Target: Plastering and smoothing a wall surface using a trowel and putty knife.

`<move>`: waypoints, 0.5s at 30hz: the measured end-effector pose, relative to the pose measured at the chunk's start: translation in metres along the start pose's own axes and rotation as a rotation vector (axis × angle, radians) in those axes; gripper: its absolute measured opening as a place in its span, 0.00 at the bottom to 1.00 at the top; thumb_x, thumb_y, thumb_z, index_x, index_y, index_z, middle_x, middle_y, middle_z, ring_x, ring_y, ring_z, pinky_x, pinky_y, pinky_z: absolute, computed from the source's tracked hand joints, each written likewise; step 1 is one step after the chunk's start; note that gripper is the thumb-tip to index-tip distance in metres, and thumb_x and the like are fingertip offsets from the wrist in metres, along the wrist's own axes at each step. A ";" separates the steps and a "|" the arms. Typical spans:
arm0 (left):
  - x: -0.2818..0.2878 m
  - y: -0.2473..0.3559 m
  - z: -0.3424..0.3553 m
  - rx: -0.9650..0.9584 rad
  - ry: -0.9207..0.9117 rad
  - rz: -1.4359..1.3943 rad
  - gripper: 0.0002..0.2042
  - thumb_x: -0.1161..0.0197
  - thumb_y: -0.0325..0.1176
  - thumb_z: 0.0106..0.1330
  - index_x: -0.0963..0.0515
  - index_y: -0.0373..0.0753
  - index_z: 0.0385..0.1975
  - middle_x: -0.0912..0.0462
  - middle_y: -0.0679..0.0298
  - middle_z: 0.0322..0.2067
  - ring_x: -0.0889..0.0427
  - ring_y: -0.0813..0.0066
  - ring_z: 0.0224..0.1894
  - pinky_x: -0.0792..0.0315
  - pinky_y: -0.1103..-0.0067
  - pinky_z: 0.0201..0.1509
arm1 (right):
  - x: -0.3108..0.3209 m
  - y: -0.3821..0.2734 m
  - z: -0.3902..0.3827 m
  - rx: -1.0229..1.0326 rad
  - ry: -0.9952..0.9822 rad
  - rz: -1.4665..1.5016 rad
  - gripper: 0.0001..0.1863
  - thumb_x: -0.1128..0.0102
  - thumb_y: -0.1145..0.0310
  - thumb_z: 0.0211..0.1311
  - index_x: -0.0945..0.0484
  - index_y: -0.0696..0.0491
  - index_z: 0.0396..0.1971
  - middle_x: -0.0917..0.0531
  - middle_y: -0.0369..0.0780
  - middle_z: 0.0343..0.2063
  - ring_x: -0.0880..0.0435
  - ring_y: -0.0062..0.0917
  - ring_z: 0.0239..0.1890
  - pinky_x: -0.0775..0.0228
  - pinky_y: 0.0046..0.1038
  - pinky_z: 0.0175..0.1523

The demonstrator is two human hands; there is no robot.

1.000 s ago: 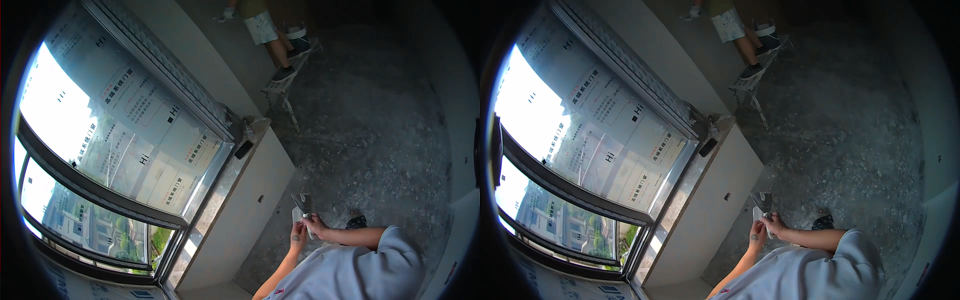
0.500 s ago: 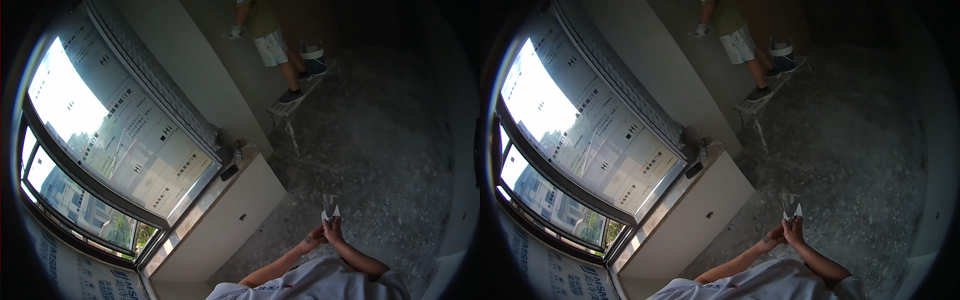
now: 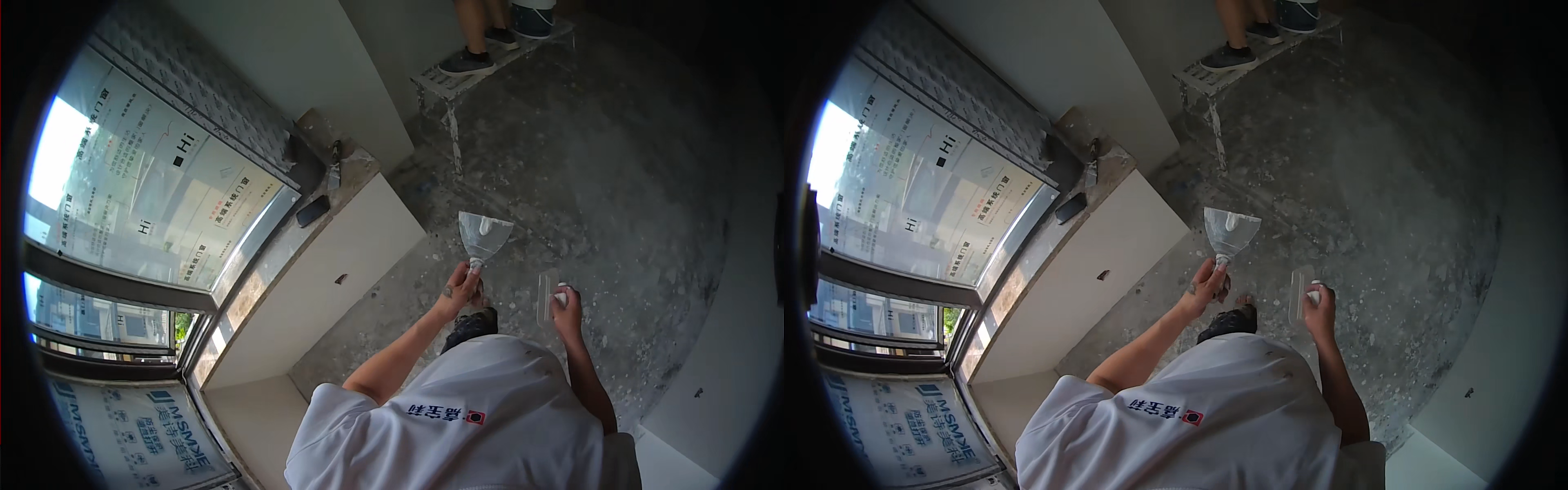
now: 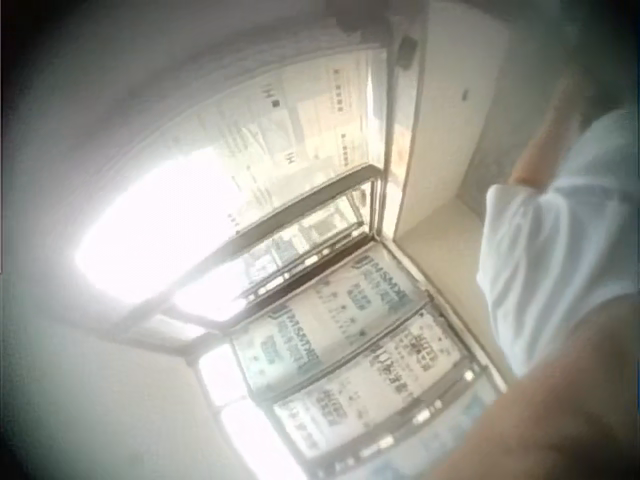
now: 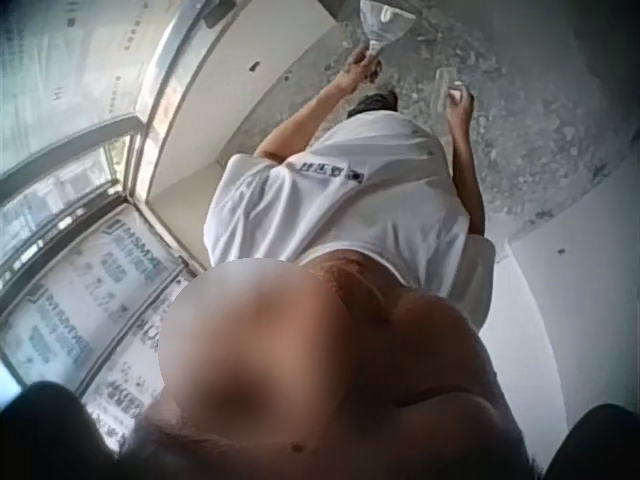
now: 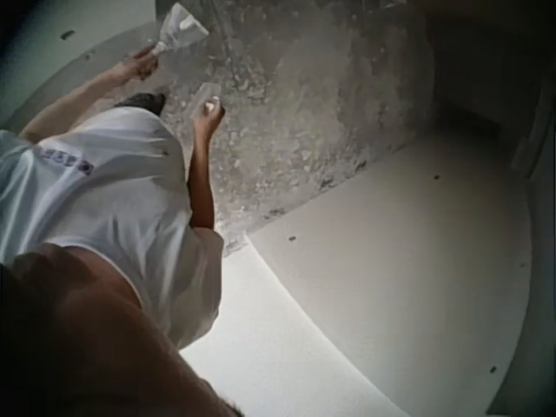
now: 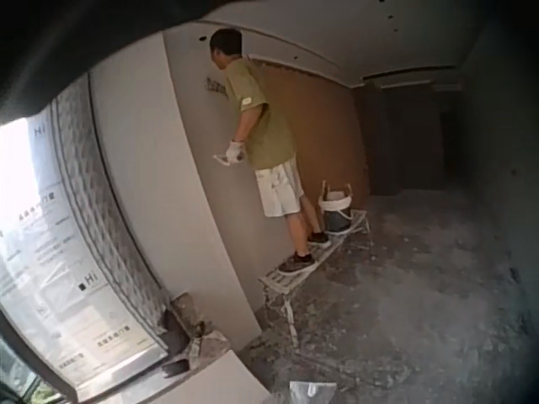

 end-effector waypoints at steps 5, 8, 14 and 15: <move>-0.008 0.059 0.110 -0.050 -0.027 0.010 0.11 0.47 0.42 0.76 0.30 0.41 0.44 0.23 0.69 0.29 0.26 0.81 0.23 0.32 0.81 0.25 | 0.069 -0.043 0.094 -0.016 0.201 0.144 0.13 0.42 0.72 0.66 0.25 0.54 0.50 0.21 0.42 0.38 0.21 0.31 0.34 0.27 0.30 0.42; -0.029 0.095 0.180 -0.140 -0.115 0.048 0.11 0.47 0.41 0.76 0.30 0.40 0.44 0.21 0.68 0.31 0.26 0.83 0.23 0.33 0.82 0.25 | 0.084 -0.047 0.159 -0.319 0.217 0.539 0.13 0.44 0.66 0.71 0.26 0.55 0.51 0.22 0.38 0.35 0.24 0.22 0.27 0.29 0.24 0.32; -0.118 0.157 0.321 -0.288 -0.148 0.235 0.08 0.45 0.34 0.75 0.31 0.37 0.46 0.22 0.67 0.30 0.27 0.83 0.24 0.33 0.82 0.27 | 0.098 0.003 0.322 -0.478 0.367 1.234 0.21 0.49 0.54 0.74 0.25 0.56 0.52 0.17 0.38 0.38 0.16 0.24 0.36 0.23 0.32 0.36; -0.141 0.164 0.341 -0.282 -0.177 0.252 0.08 0.45 0.34 0.75 0.31 0.37 0.46 0.22 0.67 0.30 0.27 0.83 0.24 0.33 0.82 0.27 | 0.097 0.010 0.350 -0.482 0.257 1.392 0.20 0.49 0.56 0.73 0.24 0.56 0.52 0.16 0.40 0.42 0.14 0.28 0.39 0.20 0.36 0.40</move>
Point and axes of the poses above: each hand's wrist, its own z-axis towards the middle knuckle, its own x-axis out of the back of the hand, y = z × x, the point moved 3 cm from there along z, towards the middle knuckle
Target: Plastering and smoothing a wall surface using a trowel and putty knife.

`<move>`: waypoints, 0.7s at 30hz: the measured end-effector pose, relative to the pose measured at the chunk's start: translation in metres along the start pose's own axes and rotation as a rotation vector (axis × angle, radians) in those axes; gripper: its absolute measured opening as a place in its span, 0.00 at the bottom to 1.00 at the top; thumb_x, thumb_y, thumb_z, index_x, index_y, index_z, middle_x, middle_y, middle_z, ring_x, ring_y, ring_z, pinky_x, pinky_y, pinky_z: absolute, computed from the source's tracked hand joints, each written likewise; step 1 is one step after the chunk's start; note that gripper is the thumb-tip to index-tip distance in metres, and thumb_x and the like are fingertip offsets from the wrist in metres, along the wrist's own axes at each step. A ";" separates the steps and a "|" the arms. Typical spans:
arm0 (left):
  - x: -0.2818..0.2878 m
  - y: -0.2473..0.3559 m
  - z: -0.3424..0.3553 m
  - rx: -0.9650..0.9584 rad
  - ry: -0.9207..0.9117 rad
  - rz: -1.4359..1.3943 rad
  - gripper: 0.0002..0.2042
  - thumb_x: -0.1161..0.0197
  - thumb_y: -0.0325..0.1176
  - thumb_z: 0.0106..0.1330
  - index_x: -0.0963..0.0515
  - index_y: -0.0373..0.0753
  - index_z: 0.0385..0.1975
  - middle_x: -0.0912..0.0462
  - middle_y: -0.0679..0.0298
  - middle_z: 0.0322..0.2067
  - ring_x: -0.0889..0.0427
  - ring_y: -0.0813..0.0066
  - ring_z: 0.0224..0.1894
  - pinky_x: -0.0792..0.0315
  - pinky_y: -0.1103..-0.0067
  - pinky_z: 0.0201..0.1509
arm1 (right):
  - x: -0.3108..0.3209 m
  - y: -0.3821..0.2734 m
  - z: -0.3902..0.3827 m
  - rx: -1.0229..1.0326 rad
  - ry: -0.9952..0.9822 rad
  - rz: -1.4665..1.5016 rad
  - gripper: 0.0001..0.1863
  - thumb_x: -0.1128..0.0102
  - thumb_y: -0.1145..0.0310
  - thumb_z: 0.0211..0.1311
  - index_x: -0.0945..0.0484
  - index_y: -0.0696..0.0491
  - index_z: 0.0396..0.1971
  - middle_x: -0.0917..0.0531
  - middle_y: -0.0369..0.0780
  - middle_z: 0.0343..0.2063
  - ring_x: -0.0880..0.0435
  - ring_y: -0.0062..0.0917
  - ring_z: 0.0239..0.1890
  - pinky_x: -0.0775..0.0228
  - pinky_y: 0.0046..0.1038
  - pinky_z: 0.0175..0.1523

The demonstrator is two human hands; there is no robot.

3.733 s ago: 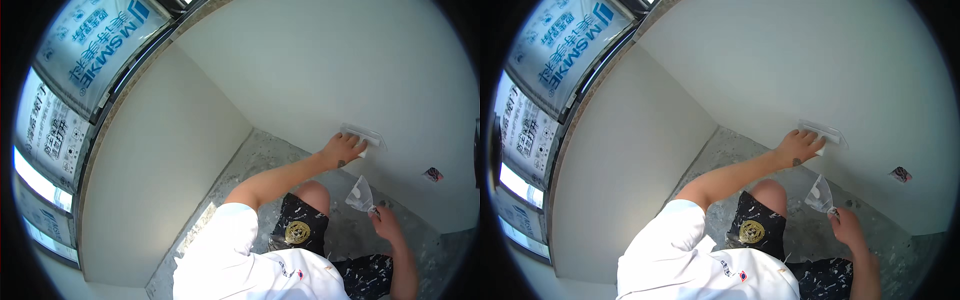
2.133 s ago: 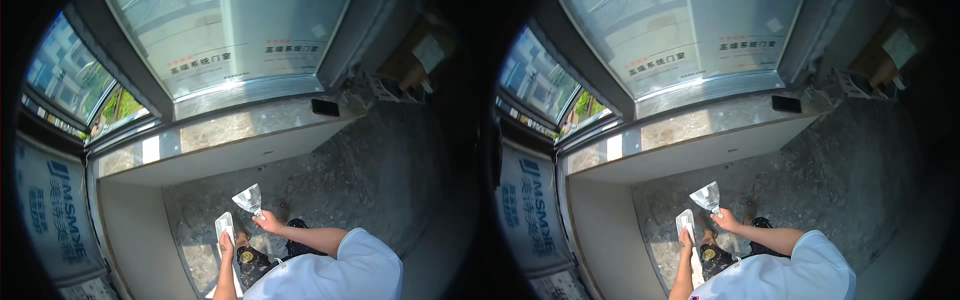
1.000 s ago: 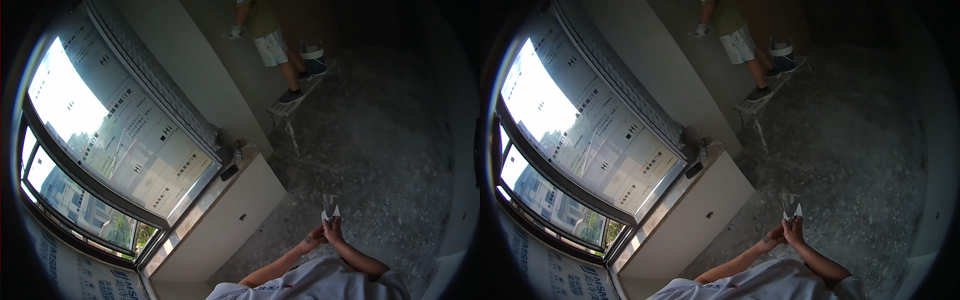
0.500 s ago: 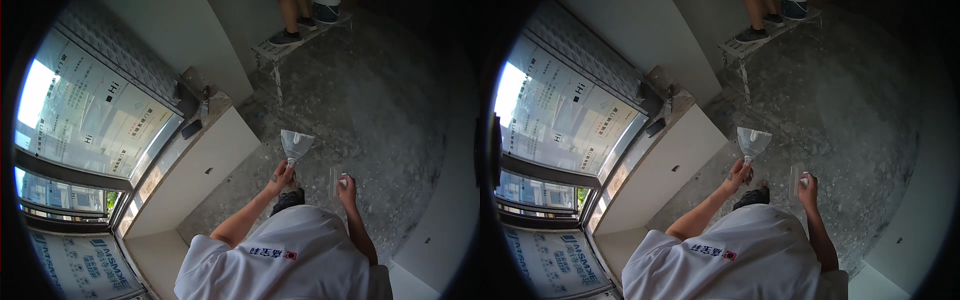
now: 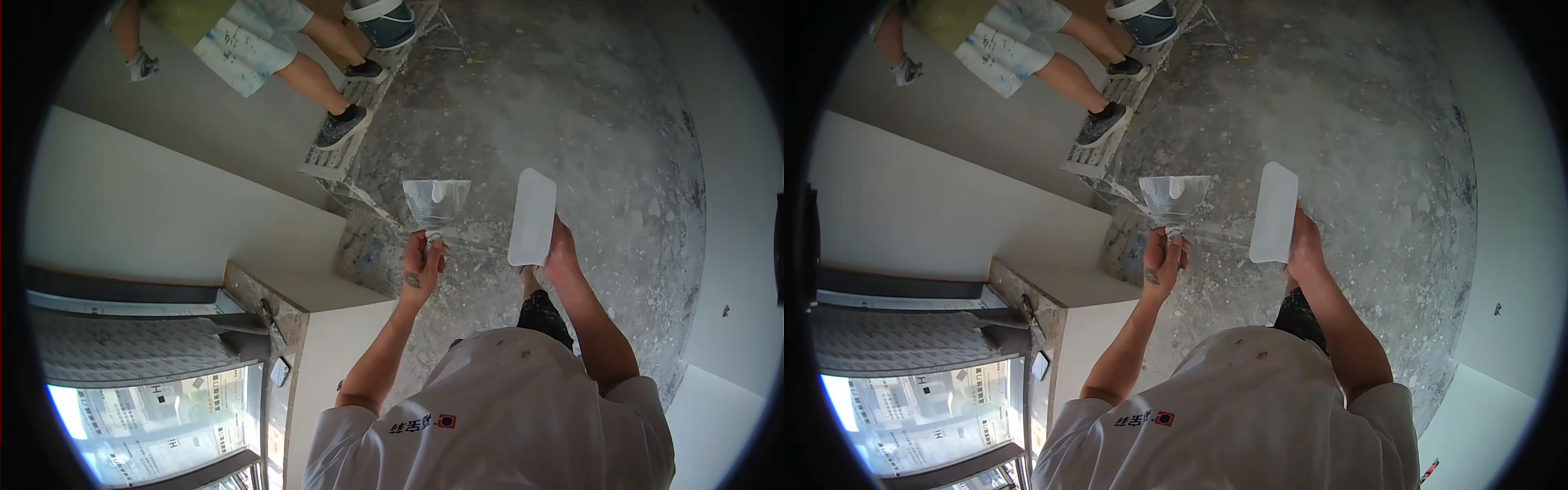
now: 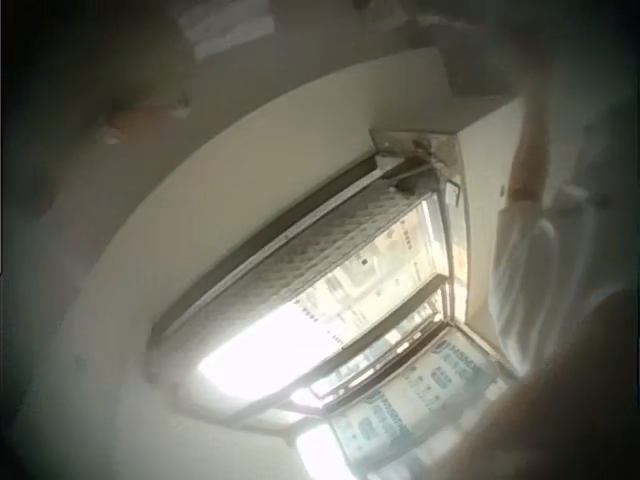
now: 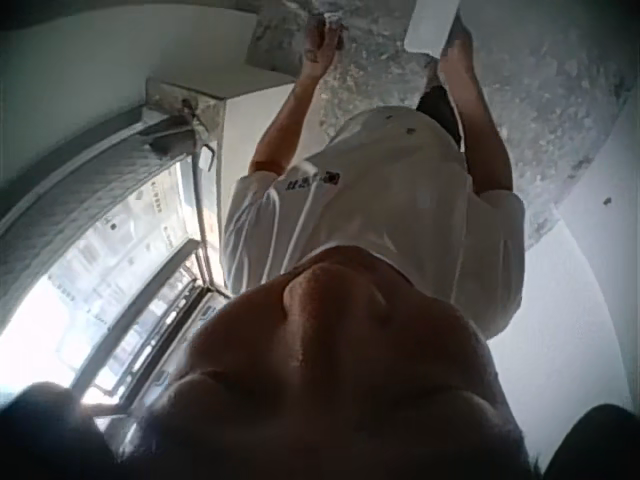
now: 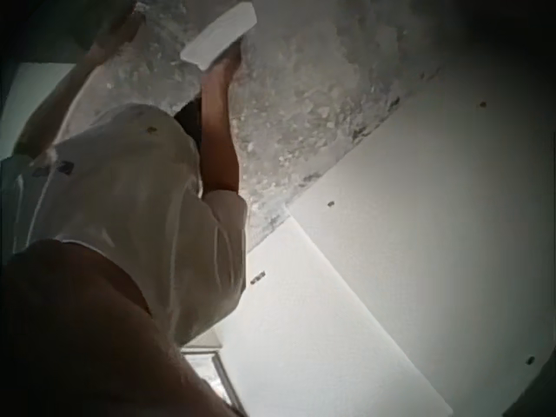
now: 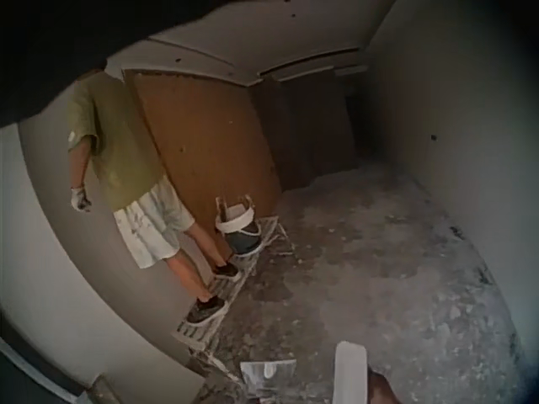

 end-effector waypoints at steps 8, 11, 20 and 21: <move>-0.116 0.071 0.207 -0.812 0.079 0.922 0.14 0.39 0.22 0.62 0.29 0.32 0.48 0.21 0.53 0.40 0.20 0.60 0.33 0.27 0.70 0.36 | -0.092 -0.051 0.186 -0.542 -0.398 0.395 0.16 0.53 0.57 0.73 0.21 0.51 0.46 0.15 0.37 0.37 0.13 0.28 0.35 0.18 0.34 0.34; -0.134 0.081 0.265 -0.902 0.064 1.149 0.17 0.39 0.20 0.57 0.28 0.31 0.47 0.21 0.51 0.41 0.20 0.52 0.37 0.26 0.63 0.41 | -0.115 -0.094 0.229 -0.675 -0.587 0.473 0.18 0.53 0.52 0.73 0.21 0.48 0.47 0.15 0.36 0.37 0.13 0.26 0.34 0.18 0.31 0.33; -0.128 0.074 0.458 -1.027 -0.072 1.397 0.17 0.37 0.23 0.56 0.27 0.35 0.47 0.20 0.57 0.40 0.20 0.55 0.39 0.27 0.64 0.40 | -0.118 -0.190 0.405 -0.424 -0.449 0.436 0.19 0.49 0.54 0.73 0.24 0.46 0.57 0.17 0.33 0.48 0.16 0.23 0.47 0.18 0.27 0.43; -0.122 0.073 0.486 -0.932 -0.037 1.407 0.15 0.37 0.24 0.56 0.26 0.36 0.45 0.19 0.58 0.39 0.21 0.57 0.38 0.28 0.66 0.39 | -0.113 -0.202 0.429 -0.345 -0.446 0.394 0.19 0.48 0.56 0.73 0.24 0.47 0.57 0.17 0.34 0.49 0.16 0.23 0.49 0.18 0.27 0.44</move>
Point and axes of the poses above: each hand's wrist, its own z-axis towards the middle knuckle, its own x-axis out of the back of the hand, y = z × x, the point moved 3 cm from there along z, towards the middle knuckle
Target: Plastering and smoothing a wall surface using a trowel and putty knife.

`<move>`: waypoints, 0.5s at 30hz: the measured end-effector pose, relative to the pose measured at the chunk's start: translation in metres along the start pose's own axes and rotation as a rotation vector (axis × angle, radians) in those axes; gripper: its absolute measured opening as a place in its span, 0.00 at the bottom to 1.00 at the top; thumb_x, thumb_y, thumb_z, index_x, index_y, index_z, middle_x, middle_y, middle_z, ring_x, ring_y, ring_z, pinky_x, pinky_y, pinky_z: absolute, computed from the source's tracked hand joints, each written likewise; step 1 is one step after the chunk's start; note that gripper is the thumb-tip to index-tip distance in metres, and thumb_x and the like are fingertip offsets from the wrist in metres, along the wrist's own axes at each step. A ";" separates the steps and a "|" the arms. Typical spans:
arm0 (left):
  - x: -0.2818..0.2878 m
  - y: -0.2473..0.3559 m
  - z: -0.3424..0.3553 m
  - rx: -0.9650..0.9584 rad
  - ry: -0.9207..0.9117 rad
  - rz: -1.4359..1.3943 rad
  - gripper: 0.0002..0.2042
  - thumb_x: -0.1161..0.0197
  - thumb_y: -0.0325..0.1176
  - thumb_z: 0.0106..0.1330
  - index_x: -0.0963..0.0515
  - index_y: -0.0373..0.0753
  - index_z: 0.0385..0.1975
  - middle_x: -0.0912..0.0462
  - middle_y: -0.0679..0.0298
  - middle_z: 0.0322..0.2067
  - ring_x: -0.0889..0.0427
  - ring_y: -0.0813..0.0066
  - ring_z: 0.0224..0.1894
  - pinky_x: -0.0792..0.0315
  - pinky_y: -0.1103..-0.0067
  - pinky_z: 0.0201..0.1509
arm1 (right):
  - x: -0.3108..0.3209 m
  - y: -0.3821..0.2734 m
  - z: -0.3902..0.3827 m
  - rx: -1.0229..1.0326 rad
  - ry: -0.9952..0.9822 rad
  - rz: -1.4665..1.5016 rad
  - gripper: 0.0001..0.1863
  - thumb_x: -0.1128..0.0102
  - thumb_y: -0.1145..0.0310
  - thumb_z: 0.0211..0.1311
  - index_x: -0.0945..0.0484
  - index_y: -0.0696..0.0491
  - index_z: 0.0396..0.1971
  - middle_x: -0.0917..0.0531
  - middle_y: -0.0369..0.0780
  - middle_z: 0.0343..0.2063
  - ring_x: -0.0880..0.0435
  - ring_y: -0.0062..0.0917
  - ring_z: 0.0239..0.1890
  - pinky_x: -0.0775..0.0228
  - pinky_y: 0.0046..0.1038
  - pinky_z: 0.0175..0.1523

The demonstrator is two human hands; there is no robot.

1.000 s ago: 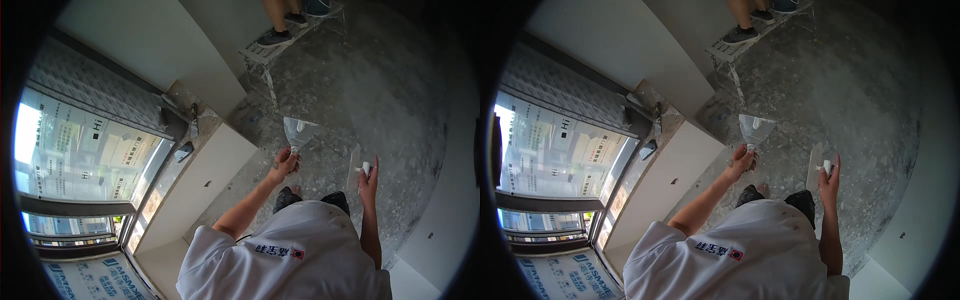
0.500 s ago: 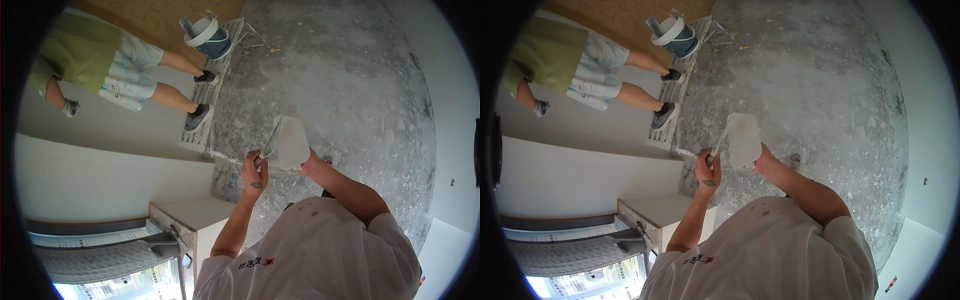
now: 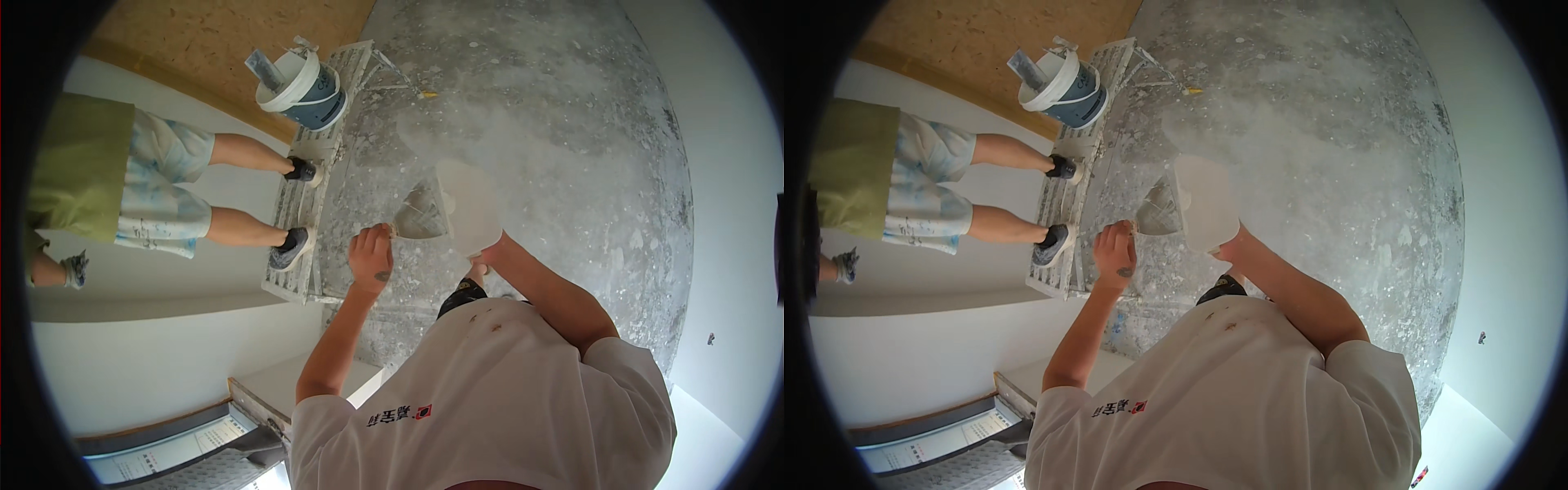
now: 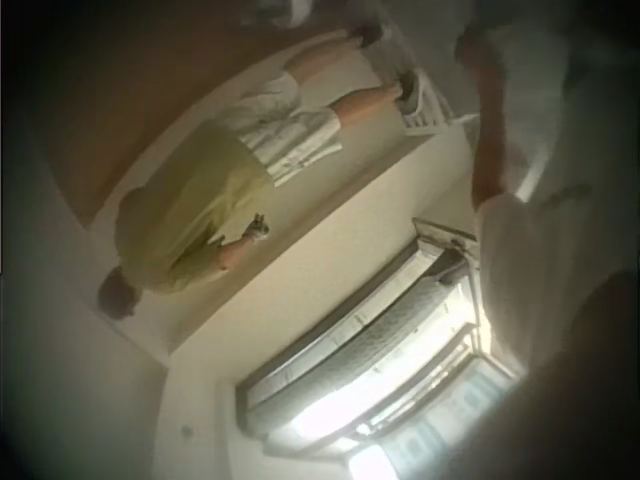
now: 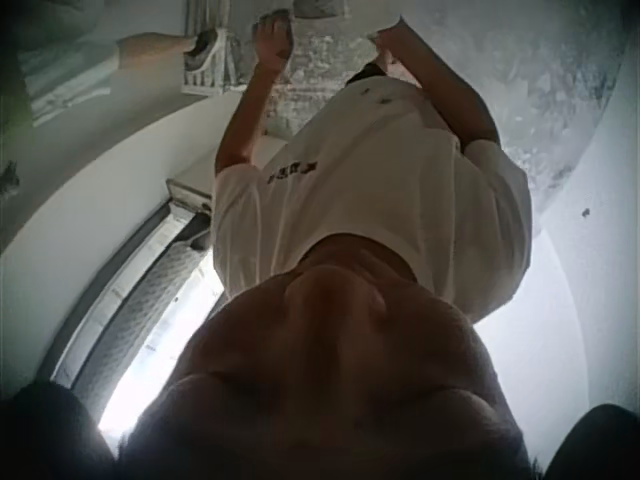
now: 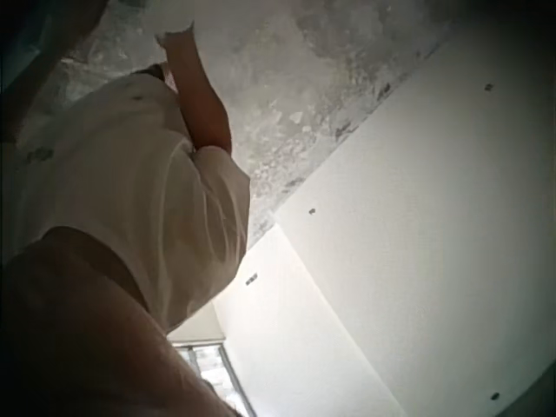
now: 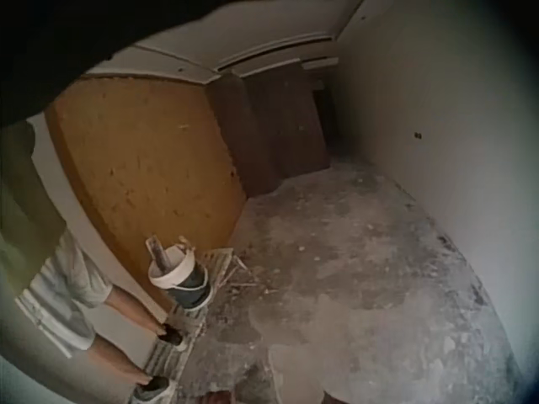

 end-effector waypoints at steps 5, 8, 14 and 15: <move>-0.083 -0.091 0.091 0.921 -0.020 -1.379 0.05 0.42 0.31 0.72 0.26 0.39 0.42 0.19 0.62 0.34 0.23 0.71 0.26 0.28 0.76 0.30 | -0.005 -0.136 0.078 0.455 0.145 -0.190 0.17 0.45 0.65 0.71 0.25 0.52 0.56 0.17 0.37 0.48 0.15 0.27 0.46 0.19 0.31 0.46; -0.109 -0.105 0.163 0.755 -0.214 -1.825 0.10 0.44 0.37 0.75 0.25 0.37 0.43 0.19 0.62 0.33 0.24 0.77 0.24 0.30 0.80 0.26 | -0.039 -0.208 0.116 0.688 0.159 -0.387 0.18 0.41 0.69 0.66 0.25 0.54 0.56 0.17 0.38 0.46 0.15 0.27 0.43 0.19 0.32 0.46; -0.152 -0.130 0.281 0.607 -0.650 -1.922 0.15 0.43 0.42 0.74 0.23 0.32 0.38 0.19 0.60 0.30 0.25 0.77 0.22 0.32 0.80 0.25 | -0.106 -0.278 0.198 1.043 0.070 -0.781 0.19 0.30 0.71 0.55 0.24 0.58 0.47 0.17 0.38 0.40 0.16 0.24 0.39 0.22 0.28 0.44; -0.160 -0.138 0.296 0.567 -0.708 -1.879 0.16 0.43 0.42 0.74 0.22 0.32 0.37 0.18 0.60 0.29 0.26 0.77 0.22 0.32 0.79 0.25 | -0.112 -0.292 0.215 1.063 0.067 -0.798 0.17 0.30 0.71 0.54 0.23 0.58 0.44 0.17 0.37 0.38 0.16 0.23 0.38 0.23 0.27 0.42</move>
Point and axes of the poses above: each hand's wrist, its own z-axis towards the middle knuckle, its own x-axis out of the back of the hand, y = z × x, the point moved 3 cm from there along z, towards the middle knuckle
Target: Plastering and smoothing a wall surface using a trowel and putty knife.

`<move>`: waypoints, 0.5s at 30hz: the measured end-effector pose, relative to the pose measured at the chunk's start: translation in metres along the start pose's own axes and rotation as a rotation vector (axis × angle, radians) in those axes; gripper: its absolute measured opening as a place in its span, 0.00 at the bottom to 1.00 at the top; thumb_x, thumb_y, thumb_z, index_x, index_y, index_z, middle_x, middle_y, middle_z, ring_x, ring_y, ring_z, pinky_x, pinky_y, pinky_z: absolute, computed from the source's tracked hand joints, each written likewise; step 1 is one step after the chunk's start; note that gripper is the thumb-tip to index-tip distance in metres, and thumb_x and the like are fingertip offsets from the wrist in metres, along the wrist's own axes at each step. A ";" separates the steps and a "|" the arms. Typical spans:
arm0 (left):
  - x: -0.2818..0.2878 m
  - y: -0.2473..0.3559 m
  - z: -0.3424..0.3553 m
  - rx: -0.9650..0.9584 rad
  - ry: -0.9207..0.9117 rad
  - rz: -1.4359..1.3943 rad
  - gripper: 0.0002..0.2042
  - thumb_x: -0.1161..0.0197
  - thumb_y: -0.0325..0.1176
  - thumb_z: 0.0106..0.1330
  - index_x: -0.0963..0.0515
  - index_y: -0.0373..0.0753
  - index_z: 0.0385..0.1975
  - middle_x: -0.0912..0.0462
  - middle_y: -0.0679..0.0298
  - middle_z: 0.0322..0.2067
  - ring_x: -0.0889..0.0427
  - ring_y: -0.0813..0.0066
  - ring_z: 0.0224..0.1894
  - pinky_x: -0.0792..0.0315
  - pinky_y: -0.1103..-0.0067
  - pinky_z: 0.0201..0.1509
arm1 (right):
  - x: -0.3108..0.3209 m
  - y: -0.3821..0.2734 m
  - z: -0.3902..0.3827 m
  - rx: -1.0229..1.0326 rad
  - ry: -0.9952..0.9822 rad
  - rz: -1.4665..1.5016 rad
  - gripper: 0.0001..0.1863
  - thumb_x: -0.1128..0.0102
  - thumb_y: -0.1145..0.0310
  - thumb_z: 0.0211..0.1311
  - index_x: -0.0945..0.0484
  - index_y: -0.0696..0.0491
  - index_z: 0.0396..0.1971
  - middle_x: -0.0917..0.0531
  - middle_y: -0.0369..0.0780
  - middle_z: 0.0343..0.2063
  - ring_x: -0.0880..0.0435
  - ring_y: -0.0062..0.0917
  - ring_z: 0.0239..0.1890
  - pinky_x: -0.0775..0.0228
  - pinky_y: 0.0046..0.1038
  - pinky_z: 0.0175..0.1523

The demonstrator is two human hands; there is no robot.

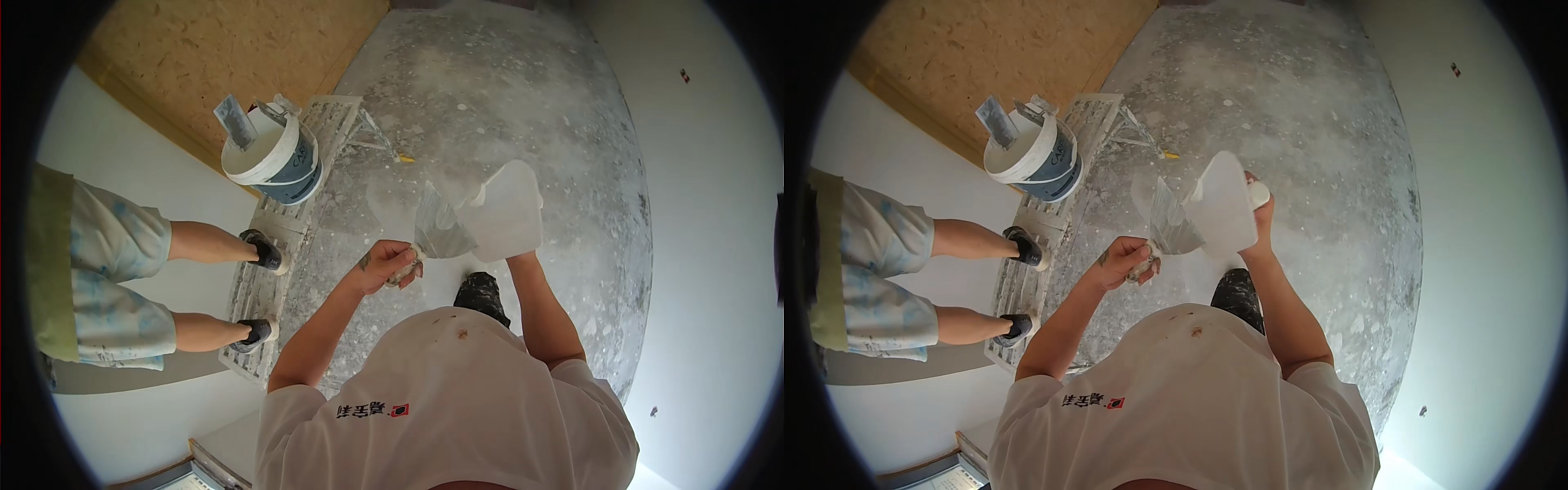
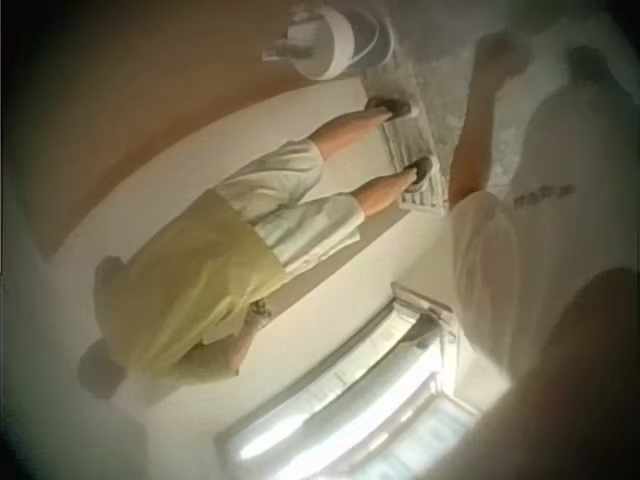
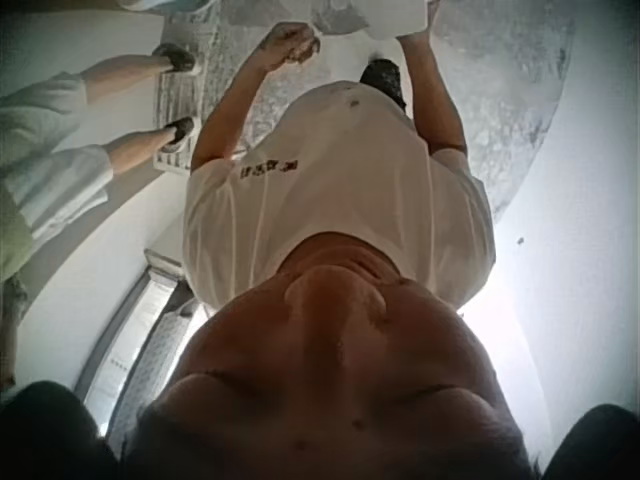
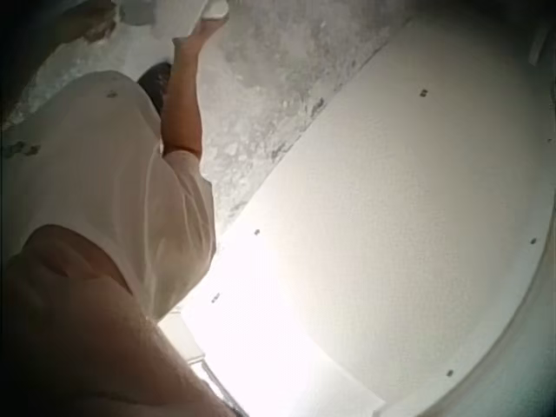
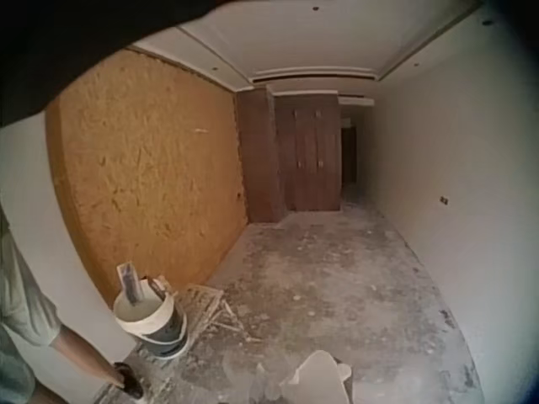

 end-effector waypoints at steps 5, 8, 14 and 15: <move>0.060 0.045 0.069 -0.127 0.093 0.056 0.18 0.41 0.43 0.73 0.20 0.31 0.35 0.18 0.61 0.28 0.26 0.78 0.21 0.33 0.80 0.24 | -0.023 0.065 0.117 -0.075 -0.614 -0.182 0.08 0.35 0.72 0.57 0.25 0.55 0.23 0.23 0.33 0.20 0.29 0.16 0.23 0.38 0.23 0.29; 0.084 0.079 0.102 -0.237 0.183 -0.082 0.17 0.40 0.42 0.72 0.19 0.31 0.34 0.18 0.62 0.28 0.25 0.78 0.21 0.32 0.80 0.25 | -0.031 0.123 0.187 -0.181 -0.801 -0.407 0.07 0.36 0.72 0.59 0.25 0.54 0.24 0.21 0.33 0.21 0.29 0.16 0.23 0.37 0.23 0.29; 0.158 0.125 0.151 -0.245 0.361 0.004 0.19 0.39 0.45 0.71 0.19 0.30 0.34 0.18 0.60 0.27 0.23 0.76 0.20 0.32 0.81 0.23 | -0.066 0.216 0.313 -0.556 -0.337 0.107 0.06 0.34 0.72 0.60 0.23 0.54 0.32 0.18 0.30 0.30 0.21 0.15 0.30 0.27 0.22 0.36; 0.167 0.118 0.164 -0.194 0.433 -0.017 0.20 0.39 0.46 0.71 0.19 0.30 0.34 0.18 0.60 0.27 0.23 0.77 0.21 0.31 0.81 0.24 | -0.076 0.230 0.326 -0.630 -0.398 0.107 0.07 0.33 0.72 0.59 0.23 0.54 0.33 0.19 0.30 0.28 0.21 0.14 0.30 0.26 0.21 0.37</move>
Point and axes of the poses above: each hand's wrist, its own z-axis towards the middle knuckle, its own x-axis out of the back of the hand, y = z × x, the point moved 3 cm from there along z, towards the middle knuckle
